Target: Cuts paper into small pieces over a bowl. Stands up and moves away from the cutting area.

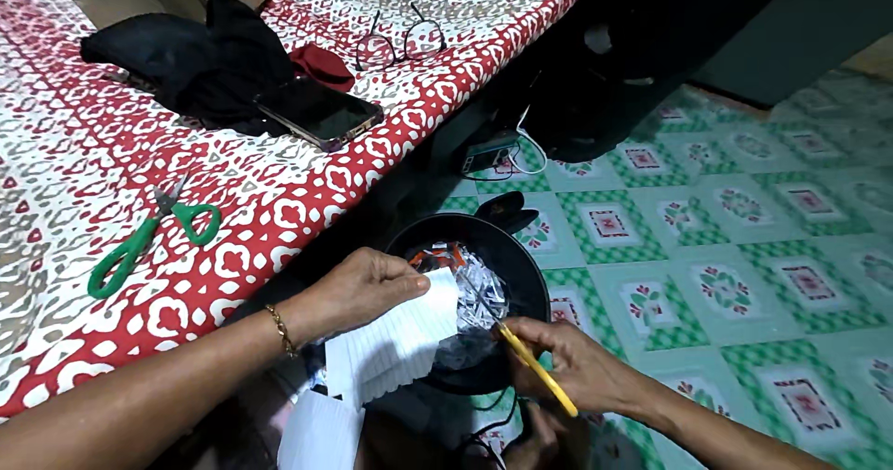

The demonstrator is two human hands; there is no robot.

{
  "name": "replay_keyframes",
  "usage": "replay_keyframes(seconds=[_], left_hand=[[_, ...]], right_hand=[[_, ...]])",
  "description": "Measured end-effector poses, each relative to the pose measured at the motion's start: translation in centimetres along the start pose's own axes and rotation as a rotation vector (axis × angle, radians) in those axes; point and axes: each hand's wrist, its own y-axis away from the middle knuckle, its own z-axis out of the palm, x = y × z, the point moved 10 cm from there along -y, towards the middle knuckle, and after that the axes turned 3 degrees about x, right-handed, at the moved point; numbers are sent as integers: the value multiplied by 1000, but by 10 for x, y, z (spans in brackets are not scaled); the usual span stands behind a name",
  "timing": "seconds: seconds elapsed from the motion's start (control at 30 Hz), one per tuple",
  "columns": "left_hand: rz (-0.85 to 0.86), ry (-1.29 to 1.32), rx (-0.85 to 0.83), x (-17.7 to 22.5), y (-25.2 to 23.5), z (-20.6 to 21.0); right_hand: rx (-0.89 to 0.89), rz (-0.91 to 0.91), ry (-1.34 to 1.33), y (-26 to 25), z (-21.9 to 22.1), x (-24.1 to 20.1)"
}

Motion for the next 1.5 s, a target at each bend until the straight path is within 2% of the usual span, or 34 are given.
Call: replay_keyframes(seconds=[0.2, 0.47, 0.8, 1.23, 1.5], left_hand=[[2, 49, 50, 0, 1, 0], [14, 85, 17, 0, 3, 7], [-32, 93, -13, -5, 3, 11], [-32, 72, -19, -7, 3, 13], [-70, 78, -41, -7, 5, 16]], right_hand=[[-24, 26, -29, -3, 10, -3], [7, 55, -97, -11, 12, -6], [73, -6, -88, -10, 10, -6], [63, 11, -209, -8, 10, -3], [9, 39, -91, -9, 14, -3]])
